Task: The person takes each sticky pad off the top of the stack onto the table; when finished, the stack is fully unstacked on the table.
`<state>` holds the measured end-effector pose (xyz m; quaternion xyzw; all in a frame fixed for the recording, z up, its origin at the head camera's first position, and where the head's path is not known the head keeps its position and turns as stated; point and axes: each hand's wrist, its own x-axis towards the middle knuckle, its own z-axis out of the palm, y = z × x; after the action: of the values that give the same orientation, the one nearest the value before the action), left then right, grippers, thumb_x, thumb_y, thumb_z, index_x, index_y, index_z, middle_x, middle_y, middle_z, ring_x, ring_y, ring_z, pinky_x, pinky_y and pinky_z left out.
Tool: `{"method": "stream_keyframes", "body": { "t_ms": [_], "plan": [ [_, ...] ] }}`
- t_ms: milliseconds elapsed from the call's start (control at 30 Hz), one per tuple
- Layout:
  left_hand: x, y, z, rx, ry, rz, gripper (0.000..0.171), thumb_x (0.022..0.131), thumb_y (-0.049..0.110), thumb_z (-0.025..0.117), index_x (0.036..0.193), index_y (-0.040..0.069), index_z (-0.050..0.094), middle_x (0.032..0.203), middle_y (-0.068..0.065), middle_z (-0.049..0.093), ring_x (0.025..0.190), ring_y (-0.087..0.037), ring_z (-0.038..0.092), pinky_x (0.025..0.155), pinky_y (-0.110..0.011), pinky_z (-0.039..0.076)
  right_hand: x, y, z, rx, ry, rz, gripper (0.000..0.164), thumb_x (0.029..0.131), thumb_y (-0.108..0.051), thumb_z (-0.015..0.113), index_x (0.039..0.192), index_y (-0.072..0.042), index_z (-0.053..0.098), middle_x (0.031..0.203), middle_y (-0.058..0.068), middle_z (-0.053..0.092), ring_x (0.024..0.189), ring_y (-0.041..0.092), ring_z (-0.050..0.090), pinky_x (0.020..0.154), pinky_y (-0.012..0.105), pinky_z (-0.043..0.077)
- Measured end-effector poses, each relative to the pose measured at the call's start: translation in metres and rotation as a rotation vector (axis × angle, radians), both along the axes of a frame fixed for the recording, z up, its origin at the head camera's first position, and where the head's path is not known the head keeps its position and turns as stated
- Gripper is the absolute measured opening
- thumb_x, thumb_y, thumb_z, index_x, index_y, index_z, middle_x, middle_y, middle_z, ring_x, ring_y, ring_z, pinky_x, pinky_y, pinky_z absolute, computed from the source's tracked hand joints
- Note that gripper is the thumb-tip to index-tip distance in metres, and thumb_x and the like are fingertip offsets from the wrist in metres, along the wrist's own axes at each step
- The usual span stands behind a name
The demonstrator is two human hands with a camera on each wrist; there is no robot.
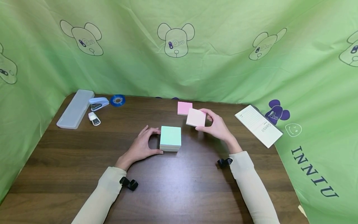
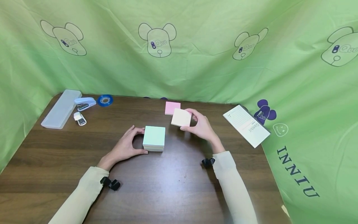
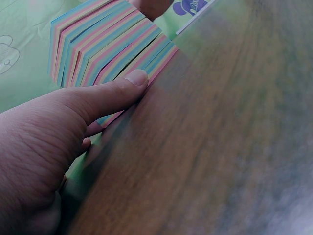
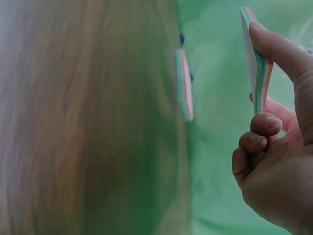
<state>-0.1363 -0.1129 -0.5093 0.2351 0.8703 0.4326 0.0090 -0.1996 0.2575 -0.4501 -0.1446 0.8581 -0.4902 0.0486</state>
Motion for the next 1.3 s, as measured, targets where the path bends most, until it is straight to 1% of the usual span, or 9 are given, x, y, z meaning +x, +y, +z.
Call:
{"method": "stream_keyframes", "body": {
  "t_ms": [333, 600, 733, 833, 867, 967, 1067, 1167, 1300],
  "plan": [
    [0.000, 0.000, 0.000, -0.001, -0.006, 0.001, 0.080, 0.074, 0.024, 0.106, 0.139, 0.004, 0.062, 0.146, -0.014, 0.069, 0.153, -0.037, 0.052, 0.140, -0.056, 0.016, -0.015, 0.023, -0.021, 0.031, -0.047, -0.021, 0.079, 0.086, -0.010, 0.097, 0.155, -0.010, 0.058, 0.136, 0.018, 0.073, 0.124, 0.032, 0.070, 0.108, 0.042, 0.046],
    [0.001, 0.000, 0.002, 0.005, -0.003, -0.002, 0.080, 0.074, 0.023, 0.106, 0.138, 0.004, 0.062, 0.144, -0.014, 0.069, 0.153, -0.037, 0.053, 0.140, -0.055, 0.015, -0.025, 0.038, -0.029, 0.237, -0.040, -0.028, 0.081, 0.087, -0.028, 0.097, 0.156, -0.012, 0.057, 0.152, 0.019, 0.064, 0.132, 0.042, 0.063, 0.116, 0.055, 0.050],
    [0.001, 0.000, 0.002, 0.006, -0.006, -0.004, 0.080, 0.074, 0.023, 0.106, 0.138, 0.004, 0.062, 0.145, -0.014, 0.069, 0.153, -0.037, 0.053, 0.140, -0.055, 0.015, -0.038, 0.049, -0.046, 0.259, 0.019, 0.001, 0.082, 0.084, -0.038, 0.099, 0.153, -0.014, 0.061, 0.152, 0.017, 0.065, 0.134, 0.044, 0.066, 0.117, 0.054, 0.054],
    [0.001, 0.000, 0.002, 0.008, -0.003, -0.005, 0.080, 0.074, 0.023, 0.106, 0.138, 0.004, 0.062, 0.145, -0.014, 0.069, 0.153, -0.037, 0.053, 0.140, -0.055, 0.016, -0.045, 0.055, -0.057, 0.318, 0.086, 0.032, 0.086, 0.084, -0.050, 0.097, 0.154, -0.015, 0.062, 0.152, 0.016, 0.067, 0.131, 0.043, 0.069, 0.117, 0.059, 0.049],
    [0.001, 0.000, 0.002, 0.008, -0.002, -0.005, 0.080, 0.074, 0.023, 0.106, 0.138, 0.004, 0.062, 0.145, -0.014, 0.069, 0.153, -0.037, 0.053, 0.140, -0.055, 0.016, -0.047, 0.055, -0.059, 0.343, 0.094, 0.039, 0.089, 0.084, -0.052, 0.096, 0.156, -0.015, 0.060, 0.153, 0.017, 0.066, 0.132, 0.044, 0.069, 0.116, 0.064, 0.046],
    [0.001, 0.000, 0.001, 0.006, -0.002, -0.004, 0.080, 0.075, 0.023, 0.106, 0.138, 0.004, 0.062, 0.146, -0.014, 0.069, 0.153, -0.038, 0.053, 0.140, -0.056, 0.016, -0.052, 0.059, -0.068, 0.409, 0.122, 0.033, 0.099, 0.082, -0.063, 0.093, 0.163, -0.021, 0.055, 0.156, 0.018, 0.064, 0.129, 0.044, 0.070, 0.110, 0.067, 0.039],
    [0.001, 0.001, 0.001, 0.001, -0.007, -0.003, 0.080, 0.075, 0.024, 0.106, 0.139, 0.004, 0.062, 0.146, -0.014, 0.069, 0.154, -0.038, 0.052, 0.140, -0.056, 0.015, -0.055, 0.060, -0.073, 0.427, 0.126, 0.007, 0.105, 0.080, -0.065, 0.095, 0.166, -0.026, 0.049, 0.155, 0.020, 0.064, 0.127, 0.044, 0.070, 0.111, 0.066, 0.039],
    [0.001, 0.001, 0.000, -0.001, -0.009, -0.002, 0.081, 0.075, 0.024, 0.106, 0.140, 0.005, 0.061, 0.147, -0.014, 0.068, 0.154, -0.038, 0.051, 0.140, -0.056, 0.015, -0.053, 0.058, -0.073, 0.429, 0.145, -0.021, 0.097, 0.079, -0.063, 0.096, 0.160, -0.029, 0.055, 0.151, 0.017, 0.067, 0.122, 0.041, 0.071, 0.107, 0.061, 0.041],
    [0.002, 0.001, 0.000, -0.002, -0.003, 0.001, 0.081, 0.075, 0.024, 0.106, 0.140, 0.004, 0.061, 0.146, -0.014, 0.069, 0.153, -0.038, 0.052, 0.140, -0.057, 0.015, -0.046, 0.049, -0.064, 0.414, 0.179, -0.051, 0.071, 0.081, -0.052, 0.098, 0.140, -0.023, 0.070, 0.141, 0.018, 0.072, 0.115, 0.042, 0.072, 0.097, 0.057, 0.041]
  ]
}}
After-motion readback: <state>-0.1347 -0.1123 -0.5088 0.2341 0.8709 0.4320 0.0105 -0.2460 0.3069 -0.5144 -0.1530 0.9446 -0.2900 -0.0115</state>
